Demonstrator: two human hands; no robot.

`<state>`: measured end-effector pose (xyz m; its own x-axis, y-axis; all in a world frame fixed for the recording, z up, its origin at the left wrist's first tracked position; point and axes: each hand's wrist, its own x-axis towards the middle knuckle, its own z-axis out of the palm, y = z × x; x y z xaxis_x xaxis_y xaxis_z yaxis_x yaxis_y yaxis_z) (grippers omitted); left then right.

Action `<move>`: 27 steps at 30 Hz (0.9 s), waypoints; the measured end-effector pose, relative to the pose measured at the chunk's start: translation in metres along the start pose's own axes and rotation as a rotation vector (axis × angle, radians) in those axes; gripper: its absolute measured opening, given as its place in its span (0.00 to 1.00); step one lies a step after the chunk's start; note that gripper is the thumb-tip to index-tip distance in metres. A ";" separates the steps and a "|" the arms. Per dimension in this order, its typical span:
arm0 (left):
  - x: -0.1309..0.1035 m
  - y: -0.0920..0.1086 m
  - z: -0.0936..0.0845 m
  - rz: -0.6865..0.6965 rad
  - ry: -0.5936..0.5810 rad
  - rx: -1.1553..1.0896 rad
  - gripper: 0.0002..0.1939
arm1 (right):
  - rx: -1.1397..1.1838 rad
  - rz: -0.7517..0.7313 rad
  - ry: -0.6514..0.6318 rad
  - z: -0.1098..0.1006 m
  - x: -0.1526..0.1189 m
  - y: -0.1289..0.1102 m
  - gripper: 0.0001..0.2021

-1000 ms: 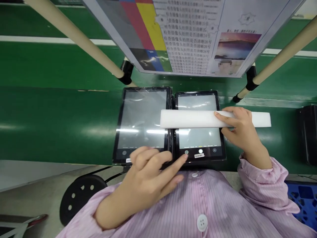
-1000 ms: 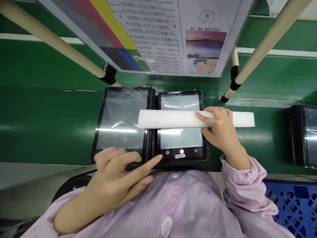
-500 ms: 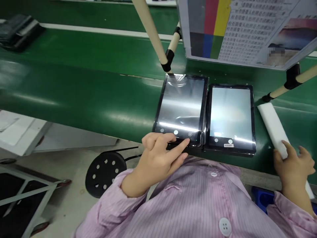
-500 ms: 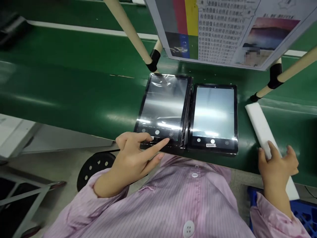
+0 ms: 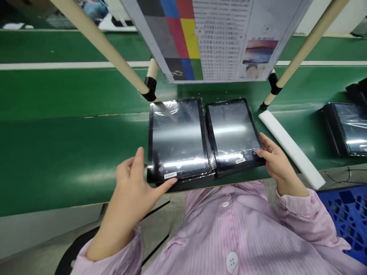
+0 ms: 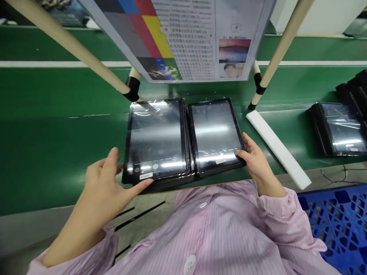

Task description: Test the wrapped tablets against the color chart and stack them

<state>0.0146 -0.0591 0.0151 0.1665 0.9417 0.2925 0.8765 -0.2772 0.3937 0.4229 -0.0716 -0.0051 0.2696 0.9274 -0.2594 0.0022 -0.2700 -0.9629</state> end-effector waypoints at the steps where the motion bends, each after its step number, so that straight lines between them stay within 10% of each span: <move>1: 0.002 -0.008 -0.001 -0.086 -0.077 -0.054 0.58 | 0.001 -0.007 0.000 0.001 -0.001 0.000 0.42; 14: 0.039 -0.025 -0.013 -0.504 -0.117 -1.027 0.29 | -0.187 -0.310 0.305 0.002 -0.010 -0.016 0.32; 19: 0.054 0.017 -0.009 -0.655 -0.118 -1.173 0.28 | -0.368 -0.608 0.052 0.049 -0.020 -0.042 0.19; 27: 0.024 0.058 -0.023 -0.646 0.051 -1.449 0.32 | -0.314 -0.539 -0.264 0.104 -0.014 -0.052 0.33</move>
<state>0.0584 -0.0572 0.0653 -0.0887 0.9692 -0.2298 -0.3688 0.1823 0.9115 0.3185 -0.0440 0.0409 -0.0917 0.9748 0.2033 0.3606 0.2228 -0.9057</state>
